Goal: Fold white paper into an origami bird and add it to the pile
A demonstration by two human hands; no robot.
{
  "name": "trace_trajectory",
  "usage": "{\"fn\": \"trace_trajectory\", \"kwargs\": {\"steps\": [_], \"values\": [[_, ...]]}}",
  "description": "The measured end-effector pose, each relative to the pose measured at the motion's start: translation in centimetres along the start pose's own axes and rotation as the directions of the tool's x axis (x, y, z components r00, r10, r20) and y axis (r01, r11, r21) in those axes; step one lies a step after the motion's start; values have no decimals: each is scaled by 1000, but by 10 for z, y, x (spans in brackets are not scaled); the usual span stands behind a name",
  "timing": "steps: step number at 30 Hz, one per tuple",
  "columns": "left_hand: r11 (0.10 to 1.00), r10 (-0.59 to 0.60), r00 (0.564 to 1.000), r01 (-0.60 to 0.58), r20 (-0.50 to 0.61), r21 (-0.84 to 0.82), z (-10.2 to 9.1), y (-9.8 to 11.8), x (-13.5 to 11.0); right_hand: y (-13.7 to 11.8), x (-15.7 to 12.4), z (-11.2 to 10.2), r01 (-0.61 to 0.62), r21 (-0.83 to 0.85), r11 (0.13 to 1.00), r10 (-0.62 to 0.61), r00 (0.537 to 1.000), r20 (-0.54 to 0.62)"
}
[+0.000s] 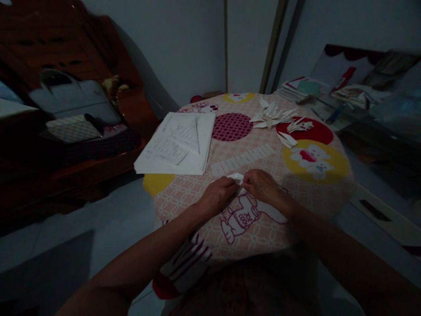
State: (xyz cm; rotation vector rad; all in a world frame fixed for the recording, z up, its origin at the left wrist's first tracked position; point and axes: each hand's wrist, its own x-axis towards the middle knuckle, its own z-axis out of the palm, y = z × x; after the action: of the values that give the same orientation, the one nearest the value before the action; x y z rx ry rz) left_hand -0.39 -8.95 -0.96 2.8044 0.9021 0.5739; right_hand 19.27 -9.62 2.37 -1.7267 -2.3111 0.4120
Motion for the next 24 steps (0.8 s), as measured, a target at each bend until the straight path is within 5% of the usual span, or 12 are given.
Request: {"fn": "trace_trajectory", "kwargs": {"steps": [7, 12, 17, 20, 24], "values": [[1000, 10, 999, -11, 42, 29, -7, 1, -9, 0, 4, -11, -122, 40, 992, 117, 986, 117], [1000, 10, 999, -10, 34, 9, -7, 2, -10, 11, 2, -14, -134, -28, 991, 136, 987, 89], [1000, 5, 999, -5, 32, -2, -7, 3, -10, 2, -2, -21, -136, 215, 967, 150, 987, -52], [1000, -5, 999, 5, 46, 4, -5, 2, -10, -11, 1, -16, -151, 338, 929, 164, 986, -13], [1000, 0, 998, 0, 64, -10, -5, 0, -13, -17, 7, -1, -216, 307, 927, 209, 976, 55]]}}
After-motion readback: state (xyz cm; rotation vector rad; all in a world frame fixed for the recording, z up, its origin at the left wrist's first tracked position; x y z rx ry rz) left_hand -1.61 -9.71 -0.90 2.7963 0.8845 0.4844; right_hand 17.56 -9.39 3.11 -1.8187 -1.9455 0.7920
